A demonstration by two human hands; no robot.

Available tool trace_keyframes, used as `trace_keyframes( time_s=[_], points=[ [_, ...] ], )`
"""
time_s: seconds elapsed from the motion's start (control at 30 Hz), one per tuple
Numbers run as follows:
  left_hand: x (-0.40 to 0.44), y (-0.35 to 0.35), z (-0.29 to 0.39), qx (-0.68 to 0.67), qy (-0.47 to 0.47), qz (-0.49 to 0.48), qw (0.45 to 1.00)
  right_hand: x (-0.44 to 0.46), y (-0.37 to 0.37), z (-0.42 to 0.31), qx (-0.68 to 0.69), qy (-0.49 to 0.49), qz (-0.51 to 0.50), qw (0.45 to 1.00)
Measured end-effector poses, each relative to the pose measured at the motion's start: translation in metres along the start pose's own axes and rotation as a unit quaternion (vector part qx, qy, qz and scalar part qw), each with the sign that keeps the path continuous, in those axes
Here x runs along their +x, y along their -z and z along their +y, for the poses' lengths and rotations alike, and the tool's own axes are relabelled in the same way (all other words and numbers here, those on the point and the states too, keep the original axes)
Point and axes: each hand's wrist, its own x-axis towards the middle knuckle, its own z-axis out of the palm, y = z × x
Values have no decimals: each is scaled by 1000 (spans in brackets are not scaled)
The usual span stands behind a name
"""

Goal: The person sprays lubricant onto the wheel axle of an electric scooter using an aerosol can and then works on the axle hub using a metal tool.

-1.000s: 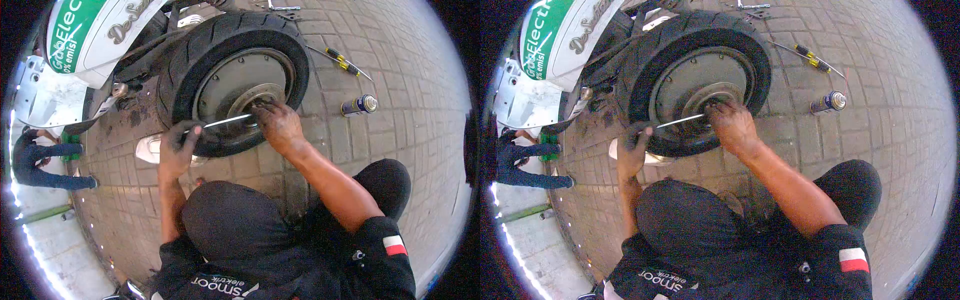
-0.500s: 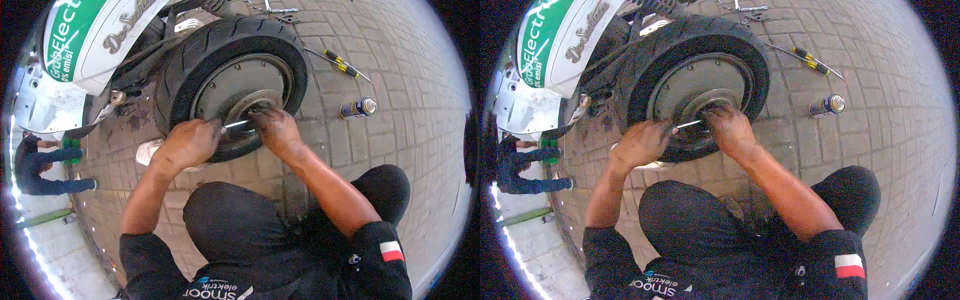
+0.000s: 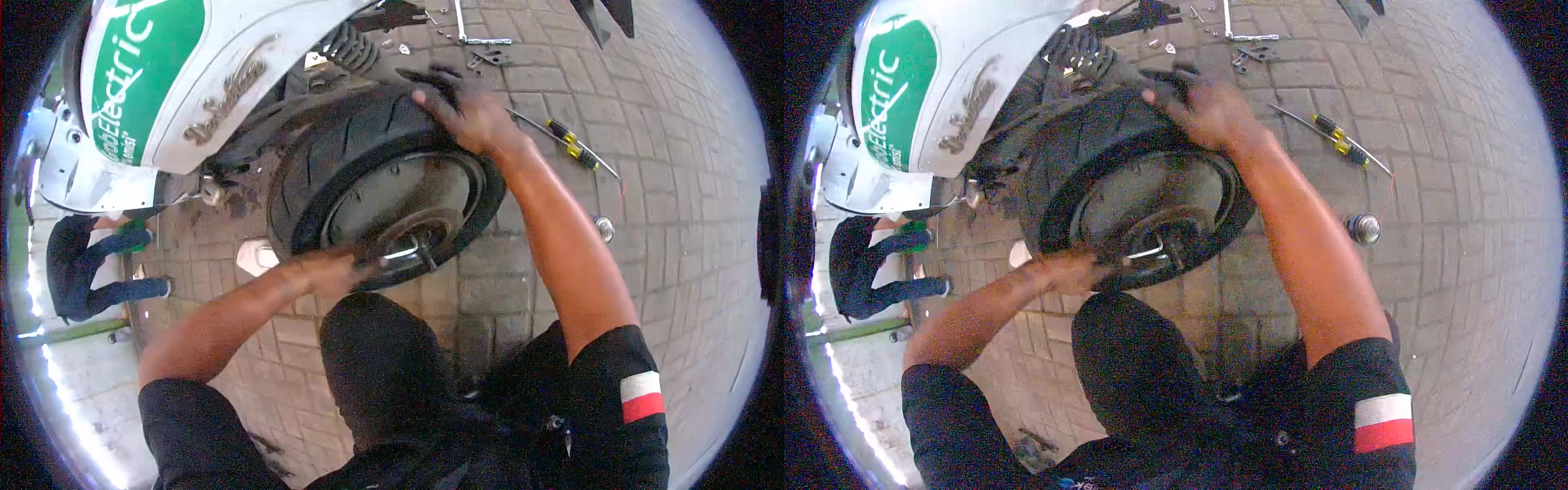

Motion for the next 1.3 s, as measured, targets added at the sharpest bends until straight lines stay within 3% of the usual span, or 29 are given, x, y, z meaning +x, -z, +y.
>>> trace_keyframes(
  time_s=[0.03, 0.1, 0.17, 0.23, 0.27, 0.37, 0.4, 0.43, 0.53, 0.63, 0.73, 0.8, 0.83, 0.9, 0.93, 1.0, 1.03, 1.1, 1.13, 1.2, 1.27, 1.3],
  points=[
    [5, 2, 2, -4, 3, 0, 1000, 4, 6, 0, 76, -24, -65, 995],
    [7, -1, 10, -15, 89, -22, 996, 8, 8, 7, 66, 3, -86, 994],
    [-3, 2, 15, -39, 52, 6, 998, 9, 8, 9, 75, 6, -66, 995],
    [-6, -2, 17, -11, 25, 104, 994, 14, 9, 13, 69, 10, -90, 993],
    [-2, -16, 11, -14, 27, 101, 994, 14, 7, 14, 65, 11, -83, 994],
    [32, -74, -19, -232, 38, 263, 936, 17, 11, 8, 54, 21, -79, 995],
    [28, -68, -15, -212, 64, 190, 956, 18, 14, 11, 46, 19, -77, 996],
    [36, -77, -25, -212, 58, 185, 958, 19, 15, 16, 42, 12, -78, 996],
    [43, -108, -47, -193, -25, 251, 948, 18, 1, 18, 45, 27, -28, 998],
    [50, -123, -51, -325, 133, 166, 921, 17, 5, 19, 39, 17, -61, 997],
    [57, -160, -63, -321, 72, 210, 921, 15, 2, 20, 70, 7, -77, 995],
    [81, -192, -74, -325, 13, 340, 882, 13, -1, 22, 63, 6, -68, 996],
    [107, -221, -82, -327, 13, 341, 881, 10, -1, 20, 55, 7, -55, 997],
    [164, -274, -90, -214, 3, 531, 820, 1, -4, 14, 79, 0, -40, 996],
    [174, -263, -75, -213, -3, 535, 818, -1, -9, 18, 71, 15, 9, 997],
    [166, -221, -27, -266, -60, 714, 645, -3, -17, 22, -8, 101, 153, 983],
    [153, -215, -16, -270, -60, 714, 643, -18, -28, 20, -11, 103, 150, 983],
    [138, -196, -11, -337, -125, 667, 653, -41, -46, 14, -179, -6, 280, 943],
    [134, -207, -16, -335, -132, 671, 648, -61, -38, -7, -200, -46, 239, 949],
    [127, -250, -29, -506, 62, 492, 706, -112, -31, -50, 37, -114, 130, 984],
    [124, -275, -44, -516, 40, 465, 719, -147, -24, -86, 72, -233, -80, 967],
    [126, -282, -48, -523, 31, 429, 736, -158, -34, -90, 65, -229, -77, 968]
  ],
)
